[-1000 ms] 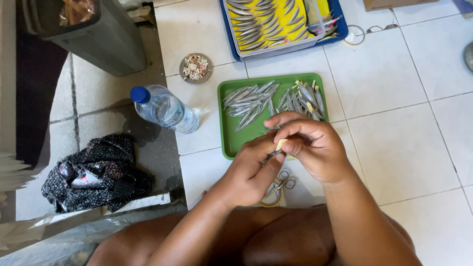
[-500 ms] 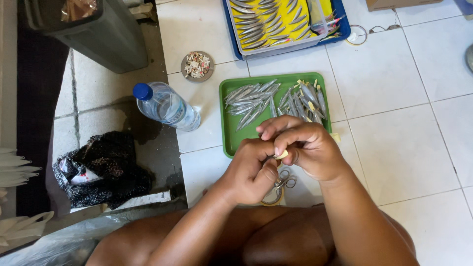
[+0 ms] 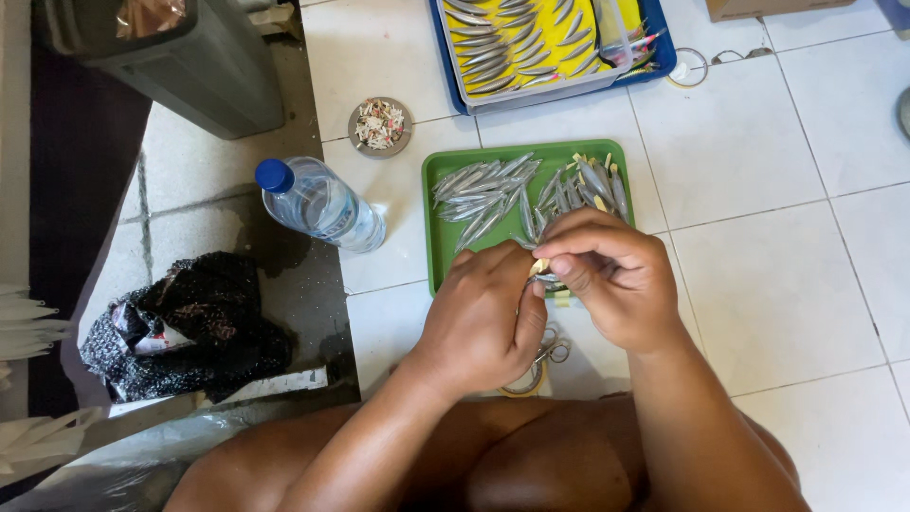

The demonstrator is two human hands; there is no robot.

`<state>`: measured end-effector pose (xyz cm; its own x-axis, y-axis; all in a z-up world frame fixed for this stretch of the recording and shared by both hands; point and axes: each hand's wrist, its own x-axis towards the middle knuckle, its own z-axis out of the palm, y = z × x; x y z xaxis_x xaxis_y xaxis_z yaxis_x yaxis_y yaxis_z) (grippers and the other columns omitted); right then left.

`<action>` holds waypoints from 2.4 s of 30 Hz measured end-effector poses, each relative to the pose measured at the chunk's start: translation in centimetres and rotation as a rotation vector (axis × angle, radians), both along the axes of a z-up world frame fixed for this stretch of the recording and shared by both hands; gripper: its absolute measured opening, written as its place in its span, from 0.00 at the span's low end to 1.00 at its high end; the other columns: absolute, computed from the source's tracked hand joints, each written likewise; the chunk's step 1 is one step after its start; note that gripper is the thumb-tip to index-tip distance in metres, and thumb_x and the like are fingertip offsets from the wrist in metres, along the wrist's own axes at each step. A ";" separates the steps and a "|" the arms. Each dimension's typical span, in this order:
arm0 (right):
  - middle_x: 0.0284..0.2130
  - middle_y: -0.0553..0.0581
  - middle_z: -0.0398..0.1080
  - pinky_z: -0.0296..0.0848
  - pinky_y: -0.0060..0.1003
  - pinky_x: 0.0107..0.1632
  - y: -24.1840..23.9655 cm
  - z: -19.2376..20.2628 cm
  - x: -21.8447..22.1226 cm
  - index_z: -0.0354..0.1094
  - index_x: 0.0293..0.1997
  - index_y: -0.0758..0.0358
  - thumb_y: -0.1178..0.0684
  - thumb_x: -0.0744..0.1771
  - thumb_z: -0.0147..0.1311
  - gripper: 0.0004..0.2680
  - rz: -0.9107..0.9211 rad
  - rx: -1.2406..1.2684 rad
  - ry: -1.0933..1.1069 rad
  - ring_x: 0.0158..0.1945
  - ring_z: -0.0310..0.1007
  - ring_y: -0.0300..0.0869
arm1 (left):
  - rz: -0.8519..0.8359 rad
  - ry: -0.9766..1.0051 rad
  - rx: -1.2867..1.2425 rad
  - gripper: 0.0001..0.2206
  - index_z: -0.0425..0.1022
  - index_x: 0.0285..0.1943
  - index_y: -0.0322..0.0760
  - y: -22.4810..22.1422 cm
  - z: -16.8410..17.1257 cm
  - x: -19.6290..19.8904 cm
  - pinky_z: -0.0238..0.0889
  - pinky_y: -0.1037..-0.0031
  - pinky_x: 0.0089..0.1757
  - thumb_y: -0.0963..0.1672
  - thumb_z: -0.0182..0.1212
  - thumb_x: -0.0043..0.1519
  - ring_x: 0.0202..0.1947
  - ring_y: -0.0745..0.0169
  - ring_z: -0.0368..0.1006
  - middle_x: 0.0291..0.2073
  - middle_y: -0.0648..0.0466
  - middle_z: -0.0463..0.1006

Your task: The person attaches tape to small metal fish-shaped objects by hand, using a roll of tape and scissors.

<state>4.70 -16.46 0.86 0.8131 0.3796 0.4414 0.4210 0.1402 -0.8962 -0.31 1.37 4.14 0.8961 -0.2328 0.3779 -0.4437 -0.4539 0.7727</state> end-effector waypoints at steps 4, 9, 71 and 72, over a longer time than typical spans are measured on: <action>0.31 0.67 0.73 0.77 0.44 0.45 0.2 -0.1 0.3 0.74 0.37 0.78 0.65 0.65 0.60 0.03 0.001 -0.001 -0.070 0.37 0.78 0.54 | 0.004 -0.002 0.058 0.11 0.71 0.33 0.34 -0.4 -0.7 -0.1 0.63 0.57 0.34 0.43 0.44 0.64 0.28 0.37 0.72 0.25 0.47 0.71; 0.28 0.67 0.72 0.77 0.43 0.42 0.6 -0.2 0.3 0.73 0.34 0.78 0.65 0.65 0.62 0.04 0.015 0.070 -0.102 0.33 0.76 0.54 | 0.005 -0.010 0.107 0.11 0.71 0.33 0.33 -0.7 -0.9 -0.5 0.63 0.57 0.34 0.43 0.45 0.64 0.29 0.37 0.72 0.25 0.47 0.71; 0.37 0.70 0.79 0.79 0.56 0.51 0.5 -16.3 -5.0 0.81 0.43 0.65 0.59 0.65 0.50 0.10 -0.134 -1.617 0.510 0.49 0.80 0.63 | 0.396 0.485 -0.228 0.16 0.80 0.29 0.43 2.5 -14.9 1.5 0.64 0.63 0.30 0.47 0.50 0.68 0.22 0.52 0.71 0.17 0.46 0.74; 0.37 0.70 0.79 0.79 0.56 0.51 0.7 -16.4 -5.0 0.81 0.43 0.65 0.59 0.65 0.50 0.10 -0.132 -1.617 0.507 0.49 0.80 0.63 | 0.398 0.484 -0.229 0.16 0.80 0.29 0.43 2.4 -15.1 1.6 0.64 0.63 0.30 0.47 0.50 0.68 0.22 0.52 0.71 0.17 0.46 0.74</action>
<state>-0.32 -15.74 -15.52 0.8010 0.0707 -0.5945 0.0014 -0.9932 -0.1162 1.28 3.82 -10.93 0.9780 0.1889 -0.0883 0.1451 -0.3123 0.9388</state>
